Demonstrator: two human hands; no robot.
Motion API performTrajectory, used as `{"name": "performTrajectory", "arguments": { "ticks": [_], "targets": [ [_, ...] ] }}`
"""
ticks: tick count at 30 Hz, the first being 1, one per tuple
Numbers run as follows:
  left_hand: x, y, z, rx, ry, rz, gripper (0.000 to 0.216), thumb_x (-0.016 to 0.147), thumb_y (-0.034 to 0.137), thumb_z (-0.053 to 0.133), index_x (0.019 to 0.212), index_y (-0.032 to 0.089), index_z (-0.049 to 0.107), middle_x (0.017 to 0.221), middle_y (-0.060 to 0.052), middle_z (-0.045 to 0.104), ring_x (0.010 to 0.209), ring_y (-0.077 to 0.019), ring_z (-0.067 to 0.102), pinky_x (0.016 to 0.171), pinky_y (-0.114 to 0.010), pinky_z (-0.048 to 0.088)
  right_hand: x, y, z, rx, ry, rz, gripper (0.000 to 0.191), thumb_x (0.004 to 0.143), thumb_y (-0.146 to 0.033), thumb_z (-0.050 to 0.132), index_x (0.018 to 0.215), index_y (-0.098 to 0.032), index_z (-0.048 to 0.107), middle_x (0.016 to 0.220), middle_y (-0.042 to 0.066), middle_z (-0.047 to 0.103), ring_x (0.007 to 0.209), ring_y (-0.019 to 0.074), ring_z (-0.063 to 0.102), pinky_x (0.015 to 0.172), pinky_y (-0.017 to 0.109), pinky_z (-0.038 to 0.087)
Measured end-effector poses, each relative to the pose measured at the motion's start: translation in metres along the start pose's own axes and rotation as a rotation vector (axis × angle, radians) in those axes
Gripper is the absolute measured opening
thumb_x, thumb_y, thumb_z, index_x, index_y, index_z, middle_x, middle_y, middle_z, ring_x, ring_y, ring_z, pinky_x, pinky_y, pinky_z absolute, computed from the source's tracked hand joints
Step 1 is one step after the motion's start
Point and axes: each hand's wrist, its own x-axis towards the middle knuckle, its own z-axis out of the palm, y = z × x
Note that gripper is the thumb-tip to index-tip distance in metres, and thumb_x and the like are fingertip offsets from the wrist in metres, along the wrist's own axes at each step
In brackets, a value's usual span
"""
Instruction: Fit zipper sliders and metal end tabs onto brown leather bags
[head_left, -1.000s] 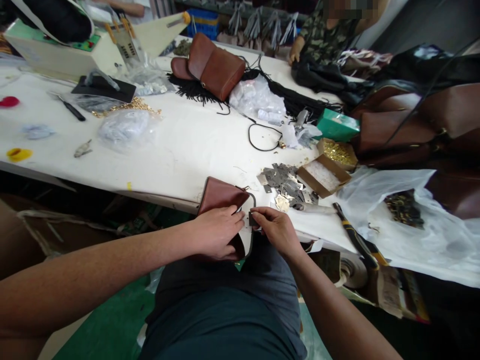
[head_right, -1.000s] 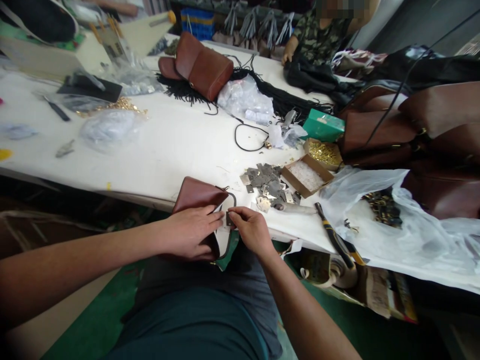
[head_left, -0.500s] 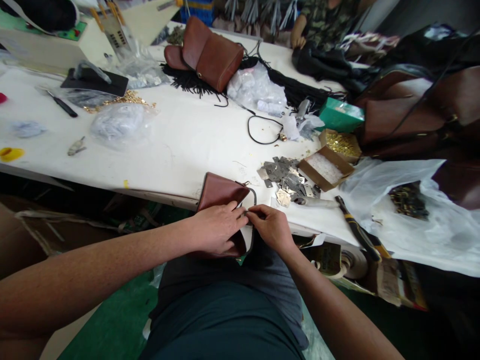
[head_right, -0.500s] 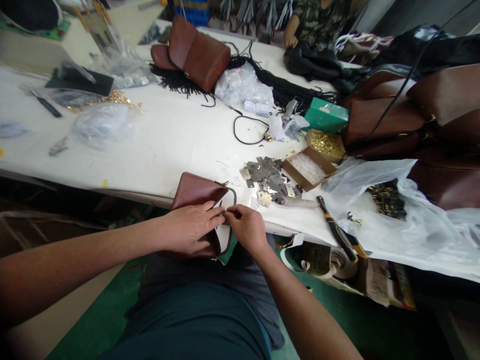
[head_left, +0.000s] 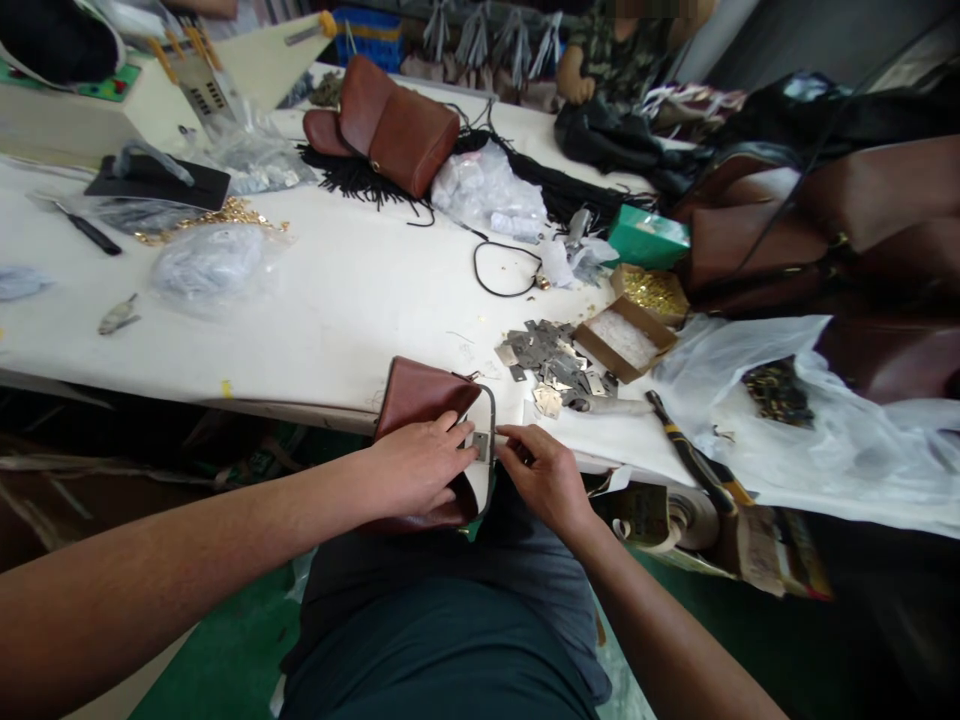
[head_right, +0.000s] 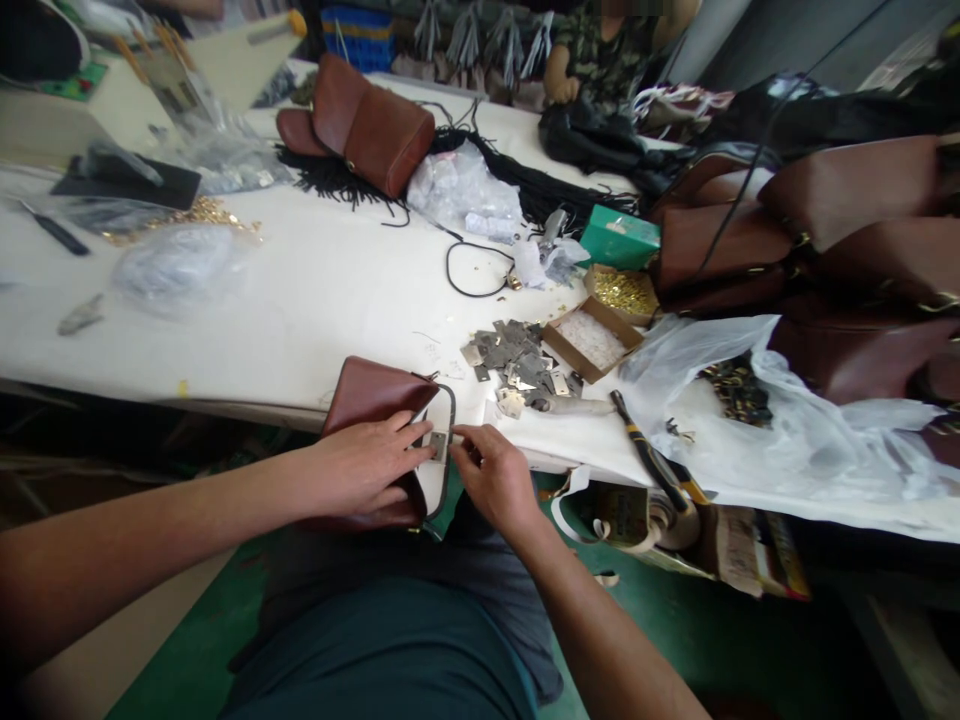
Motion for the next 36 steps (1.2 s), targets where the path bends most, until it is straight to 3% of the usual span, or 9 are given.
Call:
{"name": "performTrajectory", "arguments": {
  "ticks": [5,11,16,23,28,32,36],
  "targets": [
    [0.0,0.002,-0.002,-0.044,-0.06,-0.014,0.058,0.088,0.033,0.068,0.144,0.02,0.058,0.159,-0.015,0.047,0.139,-0.0382,0.047,0.107,-0.051,0.053,-0.039,0.024,-0.041,-0.06,0.153,0.112,0.017,0.096,-0.034,0.064,0.096,-0.025,0.079,0.093,0.005,0.077,0.087,0.0229,0.071,0.081,0.034,0.055],
    [0.004,0.001,0.003,-0.074,-0.071,-0.02,0.06,0.088,0.029,0.063,0.147,0.025,0.058,0.162,-0.011,0.046,0.143,-0.0379,0.046,0.109,-0.053,0.053,-0.08,0.075,-0.097,-0.119,0.429,0.353,0.024,0.092,-0.042,0.066,0.094,-0.022,0.08,0.092,0.006,0.08,0.083,0.0239,0.072,0.08,0.035,0.056],
    [0.004,0.002,0.001,-0.09,-0.098,-0.028,0.059,0.089,0.031,0.061,0.148,0.027,0.059,0.162,-0.009,0.047,0.144,-0.0363,0.047,0.108,-0.053,0.055,-0.099,0.099,-0.108,-0.134,0.559,0.425,0.029,0.088,-0.046,0.068,0.094,-0.02,0.08,0.091,0.008,0.079,0.08,0.0246,0.071,0.08,0.037,0.056],
    [0.005,0.002,0.002,-0.088,-0.119,-0.054,0.06,0.09,0.031,0.06,0.15,0.029,0.057,0.165,-0.008,0.043,0.149,-0.0359,0.043,0.114,-0.054,0.051,-0.094,0.104,-0.091,-0.111,0.618,0.454,0.033,0.09,-0.048,0.064,0.095,-0.019,0.079,0.087,0.007,0.079,0.075,0.0229,0.07,0.072,0.035,0.056],
    [0.006,0.0,0.007,-0.089,-0.134,-0.042,0.061,0.09,0.033,0.059,0.151,0.028,0.056,0.166,-0.008,0.042,0.15,-0.0373,0.042,0.114,-0.054,0.05,-0.081,0.104,-0.121,-0.209,0.679,0.411,0.029,0.092,-0.046,0.064,0.093,-0.02,0.078,0.091,0.007,0.078,0.078,0.0226,0.068,0.08,0.036,0.054],
    [0.006,0.0,0.007,-0.099,-0.126,-0.052,0.061,0.089,0.032,0.06,0.15,0.03,0.057,0.165,-0.008,0.043,0.15,-0.0371,0.042,0.114,-0.054,0.051,-0.069,0.104,-0.146,-0.292,0.615,0.341,0.025,0.092,-0.041,0.063,0.095,-0.021,0.078,0.095,0.007,0.077,0.078,0.0218,0.068,0.081,0.036,0.054],
    [0.006,0.002,0.003,-0.104,-0.127,-0.051,0.06,0.089,0.03,0.061,0.148,0.029,0.058,0.164,-0.008,0.045,0.148,-0.0356,0.044,0.113,-0.053,0.051,-0.069,0.1,-0.14,-0.359,0.515,0.272,0.022,0.093,-0.039,0.064,0.094,-0.023,0.079,0.098,0.008,0.077,0.09,0.0249,0.07,0.088,0.038,0.055]
  ]
}}
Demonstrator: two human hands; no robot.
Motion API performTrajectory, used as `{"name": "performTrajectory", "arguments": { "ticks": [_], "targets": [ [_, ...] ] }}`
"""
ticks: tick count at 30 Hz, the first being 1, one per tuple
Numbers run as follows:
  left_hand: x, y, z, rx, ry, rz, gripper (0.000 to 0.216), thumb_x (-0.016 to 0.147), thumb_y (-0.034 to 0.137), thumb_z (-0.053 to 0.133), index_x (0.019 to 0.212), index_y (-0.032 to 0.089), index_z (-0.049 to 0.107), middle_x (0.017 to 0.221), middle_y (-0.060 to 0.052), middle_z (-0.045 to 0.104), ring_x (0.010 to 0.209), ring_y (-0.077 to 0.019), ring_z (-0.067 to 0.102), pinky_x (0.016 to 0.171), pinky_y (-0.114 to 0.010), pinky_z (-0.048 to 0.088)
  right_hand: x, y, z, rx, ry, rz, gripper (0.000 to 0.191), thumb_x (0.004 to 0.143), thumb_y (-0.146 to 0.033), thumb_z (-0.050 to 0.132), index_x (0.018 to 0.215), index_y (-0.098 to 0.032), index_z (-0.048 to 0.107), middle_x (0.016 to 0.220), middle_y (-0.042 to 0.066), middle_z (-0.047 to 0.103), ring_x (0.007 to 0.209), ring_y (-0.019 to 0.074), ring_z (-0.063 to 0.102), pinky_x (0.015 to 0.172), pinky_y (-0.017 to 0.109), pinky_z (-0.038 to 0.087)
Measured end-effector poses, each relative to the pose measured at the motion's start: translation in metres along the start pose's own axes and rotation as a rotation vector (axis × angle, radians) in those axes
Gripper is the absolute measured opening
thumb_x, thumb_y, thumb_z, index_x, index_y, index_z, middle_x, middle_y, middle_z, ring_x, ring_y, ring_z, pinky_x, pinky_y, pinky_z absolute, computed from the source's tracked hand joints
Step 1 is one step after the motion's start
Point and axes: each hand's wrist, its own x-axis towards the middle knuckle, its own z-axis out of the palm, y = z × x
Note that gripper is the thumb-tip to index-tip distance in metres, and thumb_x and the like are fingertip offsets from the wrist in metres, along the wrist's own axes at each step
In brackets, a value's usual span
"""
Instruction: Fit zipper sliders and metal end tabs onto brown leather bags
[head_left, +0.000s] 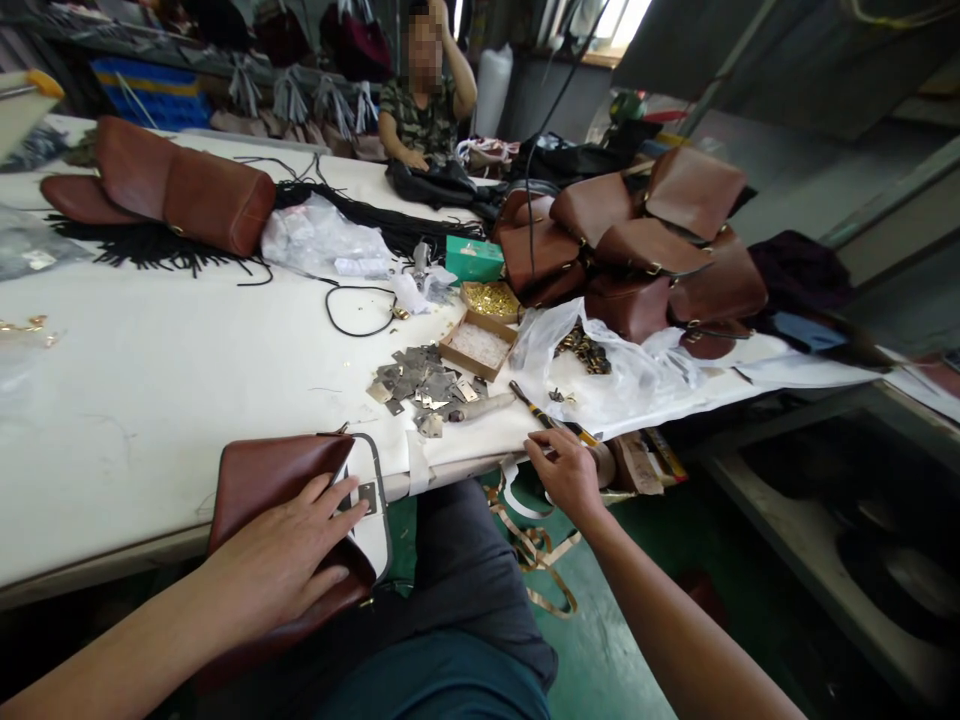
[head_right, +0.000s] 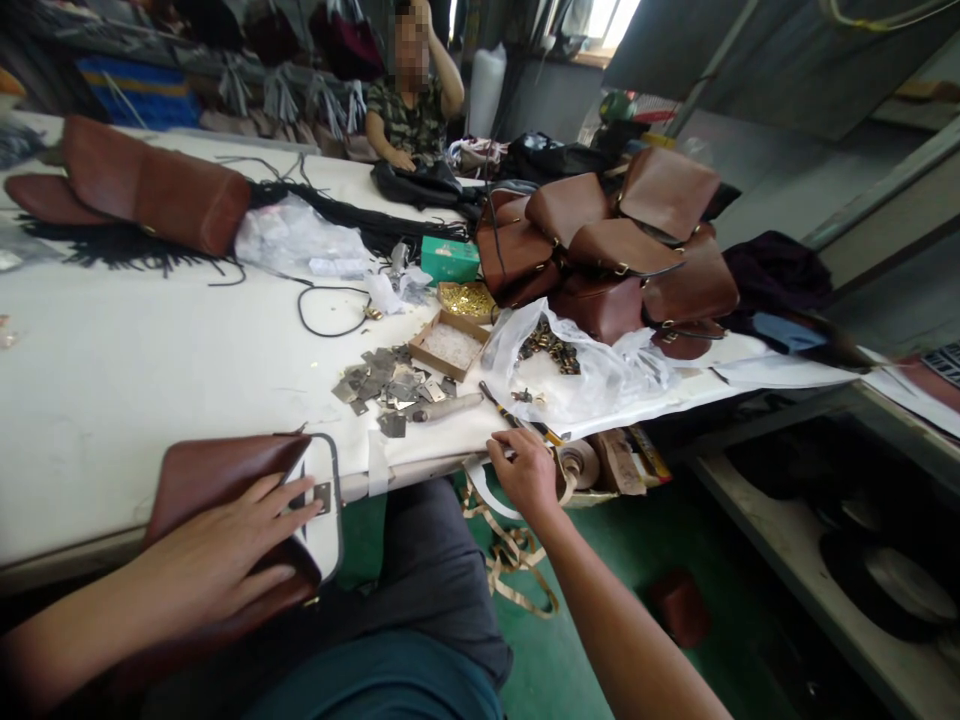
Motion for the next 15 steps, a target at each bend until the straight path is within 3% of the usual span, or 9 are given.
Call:
{"name": "performTrajectory", "arguments": {
  "ticks": [7,11,15],
  "targets": [
    [-0.001,0.004,-0.009,0.021,0.0,0.009,0.06,0.089,0.031,0.064,0.148,0.026,0.057,0.163,-0.01,0.045,0.146,-0.0363,0.043,0.112,-0.052,0.052,-0.019,-0.008,0.01,0.011,-0.036,-0.101,0.027,0.094,-0.038,0.065,0.111,-0.022,0.077,0.101,0.01,0.074,0.089,0.0253,0.07,0.084,0.04,0.058],
    [-0.002,0.006,-0.016,0.047,-0.016,0.023,0.06,0.089,0.032,0.067,0.147,0.023,0.056,0.162,-0.013,0.044,0.144,-0.0375,0.043,0.111,-0.052,0.051,0.001,-0.013,0.015,-0.013,0.005,-0.213,0.029,0.095,-0.04,0.066,0.115,-0.023,0.076,0.106,0.011,0.073,0.092,0.0267,0.07,0.085,0.043,0.058],
    [-0.002,0.005,-0.016,0.075,-0.022,0.019,0.061,0.089,0.035,0.068,0.148,0.022,0.054,0.162,-0.014,0.042,0.143,-0.0383,0.042,0.111,-0.052,0.051,0.028,-0.034,0.025,-0.04,-0.046,-0.335,0.027,0.095,-0.037,0.064,0.114,-0.022,0.077,0.11,0.012,0.073,0.097,0.0281,0.07,0.09,0.044,0.057]
  ]
}}
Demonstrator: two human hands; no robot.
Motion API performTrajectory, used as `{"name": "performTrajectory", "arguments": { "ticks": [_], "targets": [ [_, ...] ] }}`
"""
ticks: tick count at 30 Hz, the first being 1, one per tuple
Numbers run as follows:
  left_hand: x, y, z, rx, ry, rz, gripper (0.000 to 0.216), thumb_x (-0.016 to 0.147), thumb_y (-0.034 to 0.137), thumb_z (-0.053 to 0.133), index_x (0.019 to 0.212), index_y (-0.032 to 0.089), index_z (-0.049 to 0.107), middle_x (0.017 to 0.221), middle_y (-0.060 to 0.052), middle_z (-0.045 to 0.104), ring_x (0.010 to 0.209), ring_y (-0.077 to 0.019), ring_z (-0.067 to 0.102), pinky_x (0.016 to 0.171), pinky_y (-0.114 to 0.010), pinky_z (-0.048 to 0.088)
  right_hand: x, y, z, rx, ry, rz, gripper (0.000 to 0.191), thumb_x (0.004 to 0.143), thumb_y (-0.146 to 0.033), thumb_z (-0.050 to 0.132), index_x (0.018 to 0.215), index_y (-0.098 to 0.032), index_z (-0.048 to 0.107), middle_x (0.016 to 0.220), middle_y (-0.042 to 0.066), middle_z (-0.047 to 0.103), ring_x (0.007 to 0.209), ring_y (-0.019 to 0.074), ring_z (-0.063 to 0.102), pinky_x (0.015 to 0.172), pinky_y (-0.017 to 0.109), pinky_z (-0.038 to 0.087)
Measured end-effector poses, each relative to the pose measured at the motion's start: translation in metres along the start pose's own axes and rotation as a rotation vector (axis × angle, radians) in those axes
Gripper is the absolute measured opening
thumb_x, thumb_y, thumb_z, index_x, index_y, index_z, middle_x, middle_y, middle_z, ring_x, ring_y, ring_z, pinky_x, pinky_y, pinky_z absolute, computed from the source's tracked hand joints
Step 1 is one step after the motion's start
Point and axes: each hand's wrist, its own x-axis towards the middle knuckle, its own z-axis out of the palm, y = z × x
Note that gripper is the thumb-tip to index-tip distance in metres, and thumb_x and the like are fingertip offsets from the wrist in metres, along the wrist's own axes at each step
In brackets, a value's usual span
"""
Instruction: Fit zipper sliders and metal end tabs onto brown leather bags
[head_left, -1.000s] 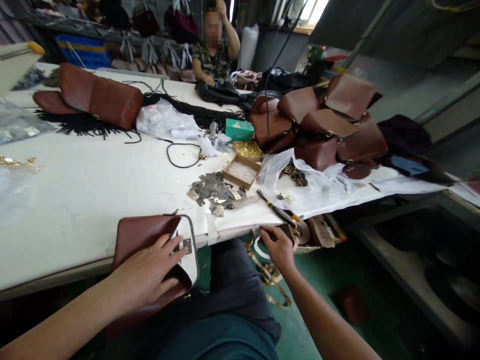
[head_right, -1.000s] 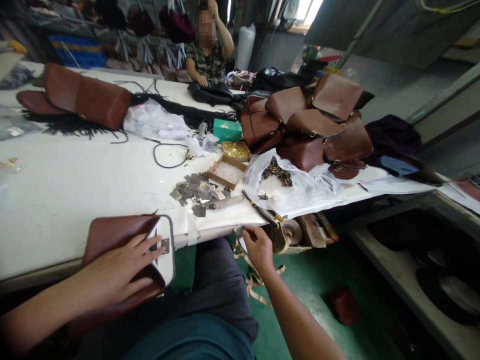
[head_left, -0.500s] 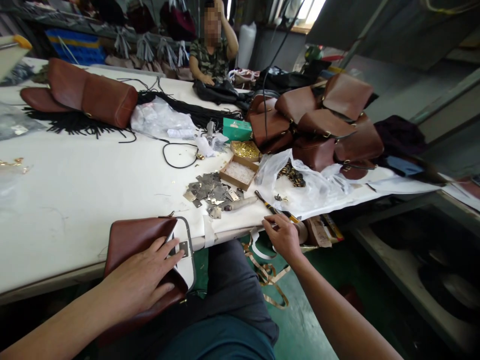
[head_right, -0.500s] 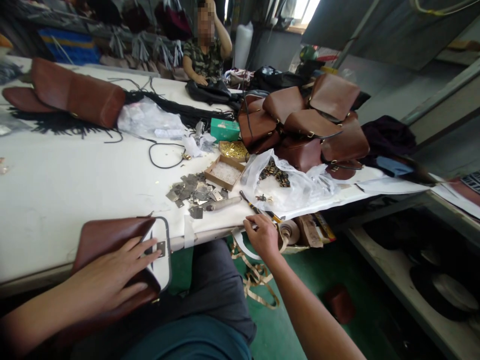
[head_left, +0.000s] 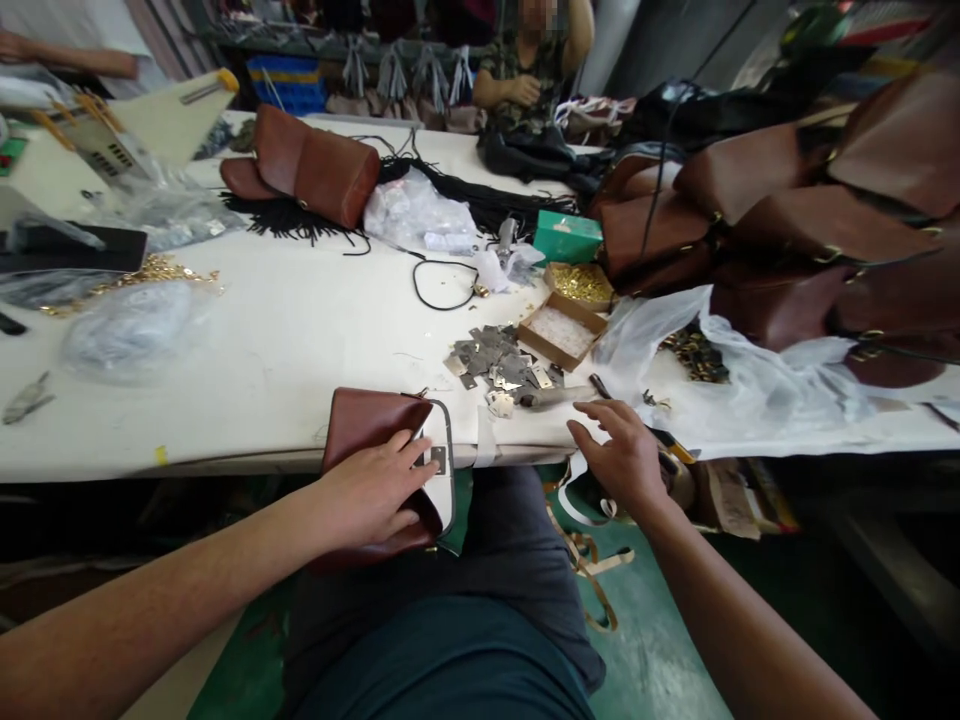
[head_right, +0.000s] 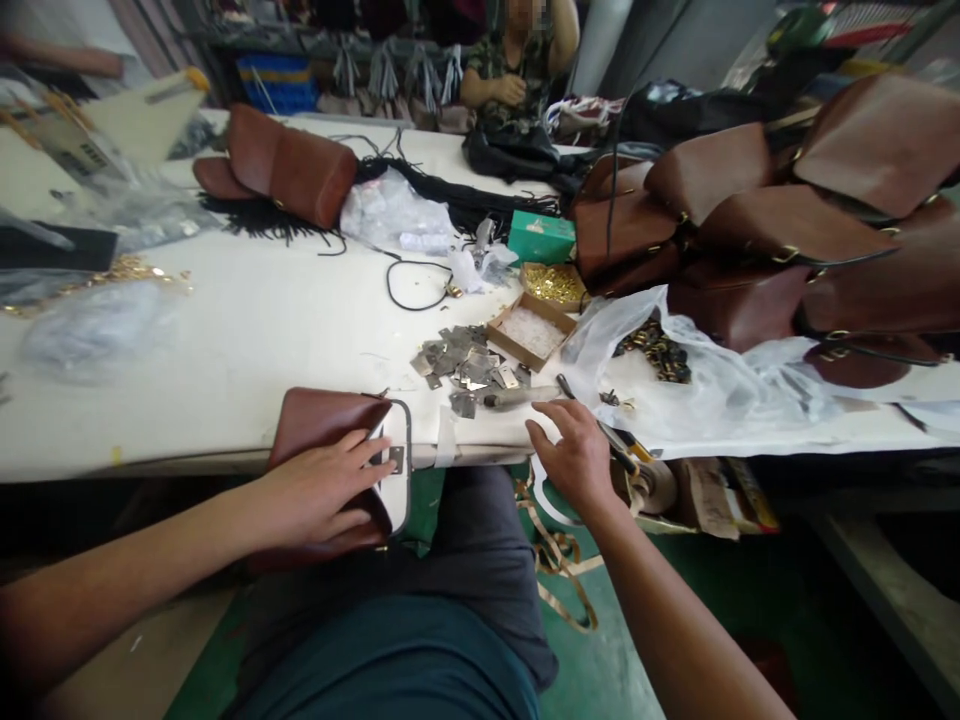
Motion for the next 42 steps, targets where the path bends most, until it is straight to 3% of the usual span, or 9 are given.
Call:
{"name": "performTrajectory", "arguments": {
  "ticks": [3,7,11,14,20,23,26,33,42],
  "targets": [
    [0.0,-0.002,0.003,0.009,0.019,0.009,0.061,0.089,0.036,0.069,0.146,0.023,0.053,0.162,-0.013,0.041,0.142,-0.0374,0.043,0.11,-0.05,0.051,0.023,-0.009,0.009,-0.018,-0.056,-0.1,0.029,0.095,-0.034,0.064,0.119,-0.022,0.076,0.118,0.012,0.073,0.108,0.0296,0.067,0.096,0.045,0.054],
    [0.0,-0.002,0.002,0.015,0.031,0.019,0.06,0.089,0.038,0.069,0.145,0.022,0.054,0.158,-0.014,0.045,0.14,-0.0366,0.045,0.109,-0.049,0.052,0.047,-0.006,0.024,-0.144,-0.275,-0.247,0.036,0.091,-0.027,0.068,0.127,-0.024,0.073,0.128,0.011,0.072,0.116,0.0328,0.064,0.1,0.049,0.049],
    [-0.001,-0.002,0.002,0.007,0.053,0.03,0.058,0.089,0.037,0.068,0.143,0.021,0.054,0.155,-0.014,0.048,0.137,-0.0351,0.047,0.106,-0.046,0.053,0.061,0.008,0.034,-0.257,-0.353,-0.265,0.043,0.093,-0.033,0.066,0.134,-0.021,0.068,0.125,0.015,0.072,0.114,0.0359,0.064,0.096,0.051,0.048],
    [-0.001,-0.004,0.005,0.007,0.073,0.028,0.059,0.089,0.037,0.069,0.143,0.021,0.054,0.155,-0.014,0.048,0.137,-0.0353,0.047,0.107,-0.046,0.051,0.065,0.009,0.031,-0.153,-0.361,-0.246,0.038,0.095,-0.04,0.062,0.125,-0.019,0.07,0.118,0.017,0.072,0.111,0.0357,0.065,0.095,0.049,0.049],
    [0.0,-0.006,0.009,-0.006,0.121,0.042,0.054,0.089,0.037,0.068,0.139,0.019,0.058,0.148,-0.016,0.053,0.133,-0.0351,0.049,0.107,-0.044,0.049,0.071,-0.061,0.022,0.752,-0.156,0.307,0.041,0.098,-0.053,0.048,0.127,-0.026,0.058,0.104,0.009,0.07,0.087,0.0244,0.069,0.075,0.038,0.055],
    [0.0,-0.006,0.009,-0.005,0.138,0.051,0.05,0.09,0.038,0.067,0.135,0.018,0.061,0.144,-0.017,0.056,0.129,-0.0352,0.052,0.104,-0.044,0.049,0.079,-0.112,0.039,1.302,-0.133,0.52,0.032,0.089,-0.053,0.055,0.106,-0.025,0.058,0.086,0.002,0.064,0.07,0.0185,0.065,0.06,0.032,0.054],
    [0.0,-0.008,0.014,-0.006,0.184,0.059,0.053,0.088,0.038,0.069,0.136,0.018,0.061,0.146,-0.017,0.055,0.13,-0.0367,0.051,0.101,-0.044,0.05,0.083,-0.152,0.065,1.583,-0.096,0.652,0.033,0.082,-0.05,0.072,0.084,-0.024,0.052,0.069,-0.006,0.053,0.053,0.0102,0.052,0.049,0.024,0.046],
    [0.002,-0.013,0.028,-0.057,0.233,0.052,0.054,0.089,0.045,0.067,0.135,0.018,0.062,0.144,-0.018,0.057,0.133,-0.038,0.048,0.106,-0.045,0.046,0.073,-0.193,0.105,1.518,-0.111,0.598,0.051,0.084,-0.061,0.077,0.073,-0.024,0.043,0.059,-0.009,0.045,0.041,0.0059,0.041,0.037,0.021,0.034],
    [0.003,-0.014,0.028,-0.091,0.248,0.053,0.054,0.088,0.044,0.068,0.134,0.017,0.062,0.146,-0.017,0.056,0.134,-0.0356,0.046,0.109,-0.045,0.043,0.045,-0.203,0.103,1.316,-0.152,0.303,0.042,0.096,-0.047,0.068,0.07,-0.023,0.046,0.055,-0.008,0.049,0.042,0.0075,0.042,0.042,0.023,0.035]
  ]
}}
